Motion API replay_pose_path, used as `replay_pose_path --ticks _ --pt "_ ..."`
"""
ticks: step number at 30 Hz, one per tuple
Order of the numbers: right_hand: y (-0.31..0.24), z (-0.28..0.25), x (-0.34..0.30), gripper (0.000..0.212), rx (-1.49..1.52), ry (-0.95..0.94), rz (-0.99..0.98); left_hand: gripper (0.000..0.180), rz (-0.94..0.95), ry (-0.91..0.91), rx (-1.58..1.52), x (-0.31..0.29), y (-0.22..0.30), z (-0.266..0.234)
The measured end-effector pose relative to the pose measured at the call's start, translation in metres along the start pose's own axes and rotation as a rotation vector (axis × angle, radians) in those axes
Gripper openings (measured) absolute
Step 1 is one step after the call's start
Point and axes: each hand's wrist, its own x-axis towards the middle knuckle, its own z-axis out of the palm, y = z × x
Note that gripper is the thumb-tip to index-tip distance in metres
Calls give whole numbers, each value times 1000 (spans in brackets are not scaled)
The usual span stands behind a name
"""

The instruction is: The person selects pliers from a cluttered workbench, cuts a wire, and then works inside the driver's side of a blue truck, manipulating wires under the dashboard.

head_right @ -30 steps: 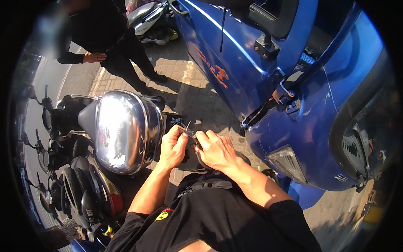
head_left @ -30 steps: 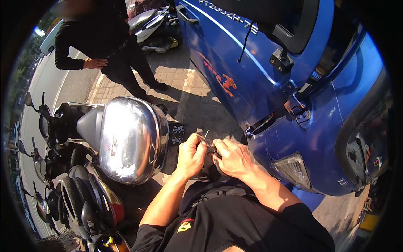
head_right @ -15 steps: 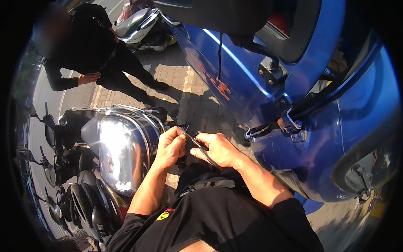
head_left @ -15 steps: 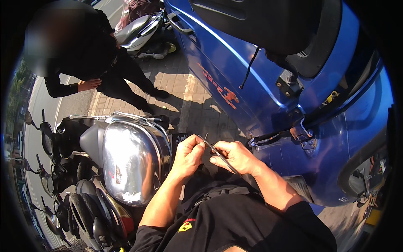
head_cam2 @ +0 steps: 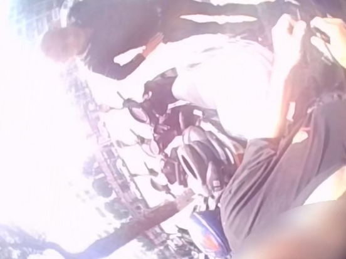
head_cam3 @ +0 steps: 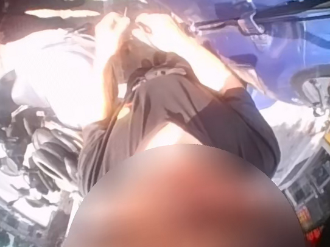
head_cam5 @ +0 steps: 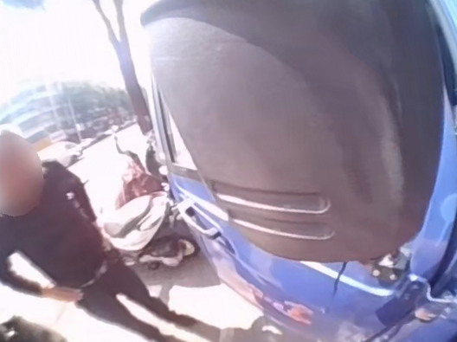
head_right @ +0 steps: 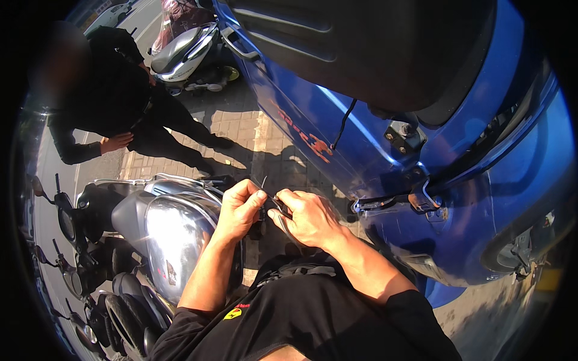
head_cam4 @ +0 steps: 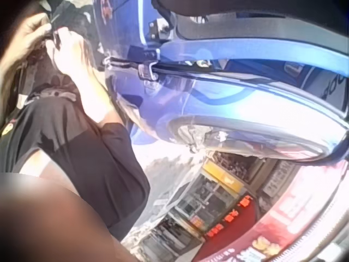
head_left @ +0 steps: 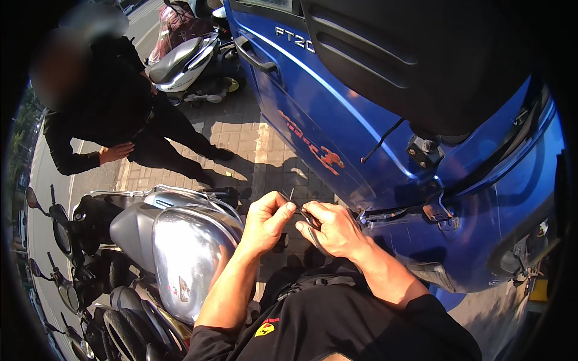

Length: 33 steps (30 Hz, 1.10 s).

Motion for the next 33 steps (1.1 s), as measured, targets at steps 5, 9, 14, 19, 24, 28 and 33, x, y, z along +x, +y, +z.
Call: replay_pose_path --ticks 5,9,14,19,24,28,33 --pt "28 0 32 31 111 -114 78 25 -85 17 100 37 2 -15" --pt "69 -3 49 41 265 -252 349 20 -147 115 33 69 7 -33" --pt "113 -9 41 42 -41 -361 504 11 -231 254 -227 114 15 -58" --pt "137 -27 30 46 -111 -298 515 8 -227 362 -303 202 21 -92" --pt "178 -38 19 43 417 -368 862 12 -149 419 -583 288 10 -130" --pt "205 -45 11 38 490 -294 913 8 -52 357 -660 343 0 -161" --pt "217 -40 40 38 380 -64 1105 9 -36 360 -737 404 -7 -212"
